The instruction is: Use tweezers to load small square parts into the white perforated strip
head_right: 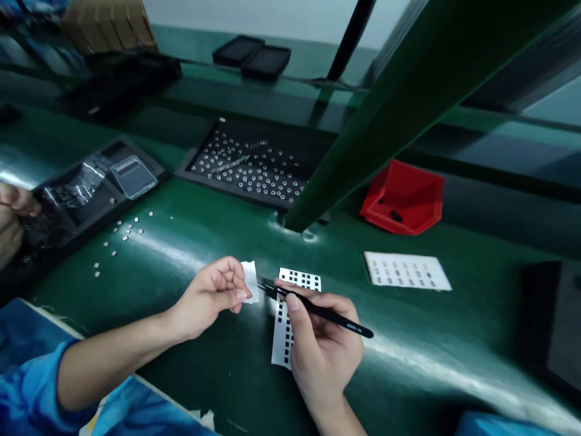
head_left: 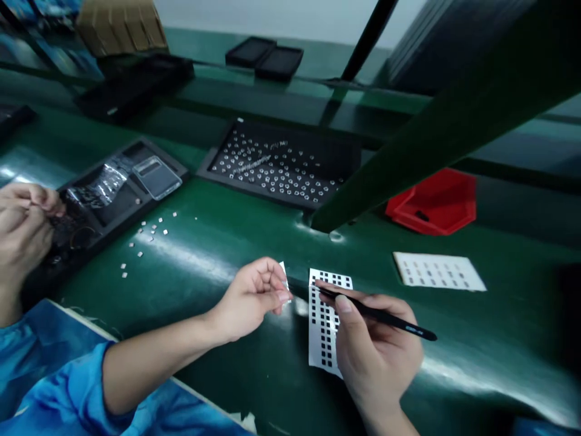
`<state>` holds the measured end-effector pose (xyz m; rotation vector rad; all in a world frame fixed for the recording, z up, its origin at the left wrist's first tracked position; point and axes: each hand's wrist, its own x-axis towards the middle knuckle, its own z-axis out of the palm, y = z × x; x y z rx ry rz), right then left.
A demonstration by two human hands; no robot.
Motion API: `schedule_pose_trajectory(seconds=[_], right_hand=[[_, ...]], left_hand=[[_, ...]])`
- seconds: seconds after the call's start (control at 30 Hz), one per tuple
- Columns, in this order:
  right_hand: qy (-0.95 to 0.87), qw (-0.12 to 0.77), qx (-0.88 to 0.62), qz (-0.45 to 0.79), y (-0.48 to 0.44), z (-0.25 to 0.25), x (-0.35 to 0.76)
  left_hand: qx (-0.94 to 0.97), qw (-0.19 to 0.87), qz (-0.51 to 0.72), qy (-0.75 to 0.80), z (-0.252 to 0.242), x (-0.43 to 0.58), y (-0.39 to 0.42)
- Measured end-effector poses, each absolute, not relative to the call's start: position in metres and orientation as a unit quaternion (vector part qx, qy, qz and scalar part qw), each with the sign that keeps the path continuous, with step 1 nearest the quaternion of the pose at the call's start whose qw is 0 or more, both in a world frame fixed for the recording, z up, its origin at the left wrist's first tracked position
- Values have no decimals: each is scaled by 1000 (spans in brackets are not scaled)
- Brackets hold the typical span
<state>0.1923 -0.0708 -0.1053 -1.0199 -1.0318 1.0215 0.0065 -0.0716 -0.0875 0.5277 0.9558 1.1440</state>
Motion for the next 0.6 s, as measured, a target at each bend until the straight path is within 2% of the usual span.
schedule_pose_trajectory(seconds=[0.23,0.4,0.6], right_hand=[[-410,628,-463,472,-70,-110,193],[-403,617,-465,490,-71,-105,193],[-398,601,-464,514,-69,-101,195]], left_hand=[[253,658,550,447,-76,-16,-62],[330,488,607,534,-45,-79,-15],[353,329,612,627,-19,-144,94]])
